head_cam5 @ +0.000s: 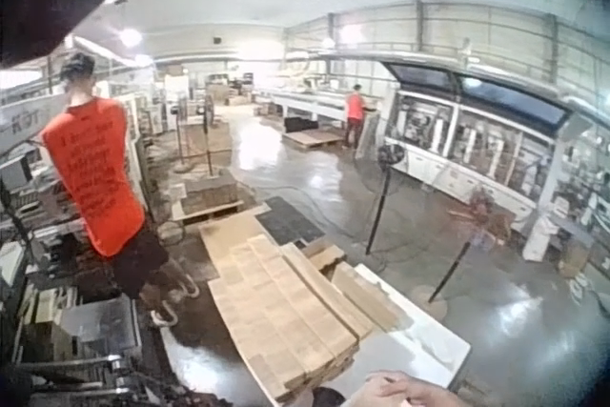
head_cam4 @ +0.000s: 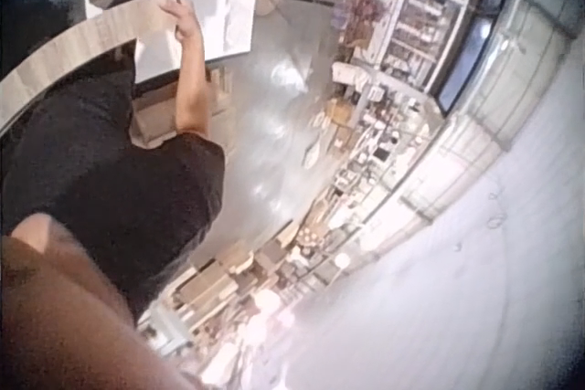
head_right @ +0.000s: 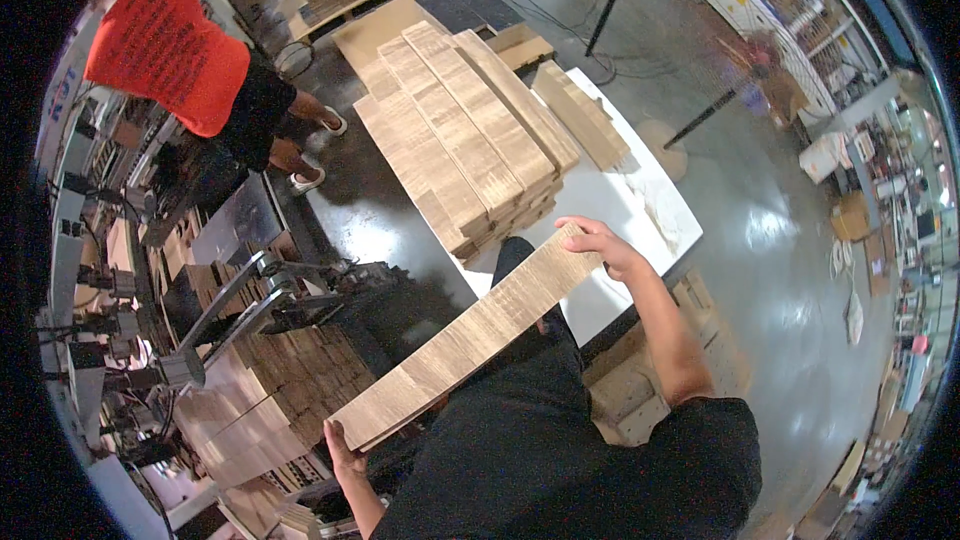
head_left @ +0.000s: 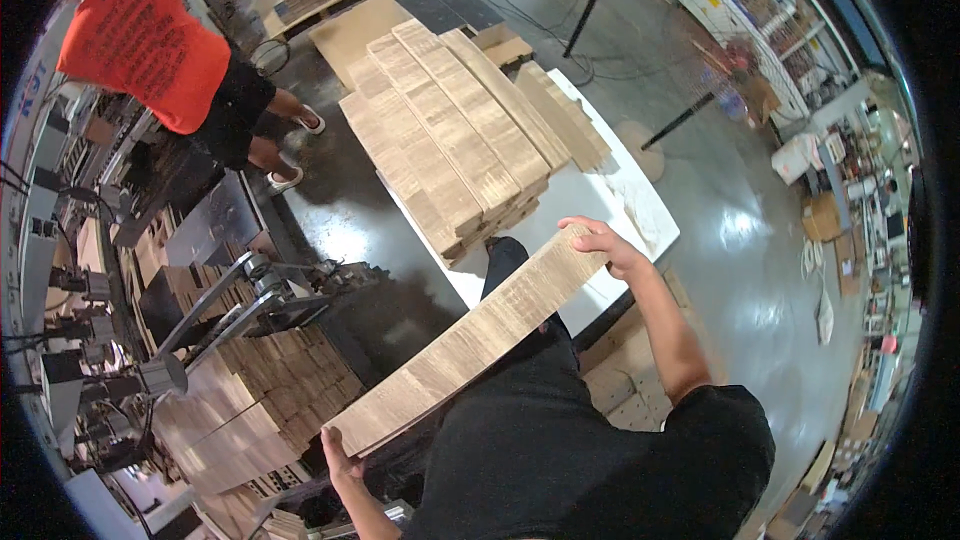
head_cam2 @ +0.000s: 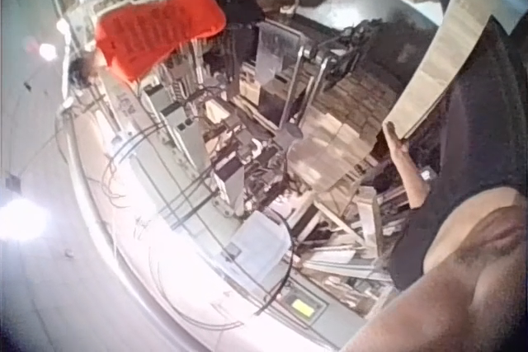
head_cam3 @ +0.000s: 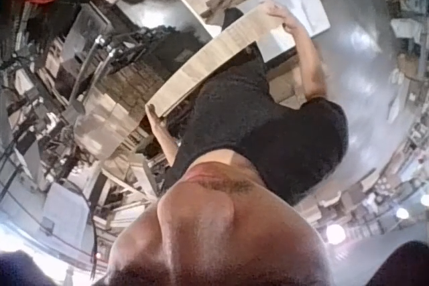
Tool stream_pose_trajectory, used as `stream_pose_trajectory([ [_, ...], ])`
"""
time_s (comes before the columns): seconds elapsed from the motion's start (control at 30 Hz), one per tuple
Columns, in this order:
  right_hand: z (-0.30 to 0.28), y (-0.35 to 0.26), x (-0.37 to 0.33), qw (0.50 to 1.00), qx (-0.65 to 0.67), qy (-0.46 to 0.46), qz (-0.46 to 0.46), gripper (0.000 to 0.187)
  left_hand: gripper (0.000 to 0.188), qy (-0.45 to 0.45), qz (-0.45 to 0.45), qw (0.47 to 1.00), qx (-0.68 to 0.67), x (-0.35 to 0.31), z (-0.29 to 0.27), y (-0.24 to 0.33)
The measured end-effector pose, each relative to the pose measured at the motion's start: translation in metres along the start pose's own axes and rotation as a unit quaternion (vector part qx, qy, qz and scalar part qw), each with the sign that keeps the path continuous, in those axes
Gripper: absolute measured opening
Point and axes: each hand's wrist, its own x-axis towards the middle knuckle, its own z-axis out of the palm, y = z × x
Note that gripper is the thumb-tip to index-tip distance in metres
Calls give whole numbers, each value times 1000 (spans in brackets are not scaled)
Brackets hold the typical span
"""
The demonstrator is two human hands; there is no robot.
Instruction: The person places wooden boards into a woodworking machine, moves to a stack on a pallet, and stacks the boards by hand.
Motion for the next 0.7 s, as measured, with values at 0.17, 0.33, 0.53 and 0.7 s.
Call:
stream_pose_trajectory([
  [0.17, 12, -59, 97, 986, -139, -81, 44, 64, 61, -93, 7, 977, -194, -13, 40, -57],
  [0.33, 43, -81, 225, 965, -195, -168, 59, 67, 103, 21, 38, 945, -324, -32, 108, -99],
  [0.53, 130, -119, 317, 870, -382, -312, 17, 75, 99, 50, 21, 904, -424, -38, 167, -158],
  [0.7, 149, -125, 373, 802, -506, -317, 18, 95, 86, 28, -9, 888, -459, -41, 207, -173],
])
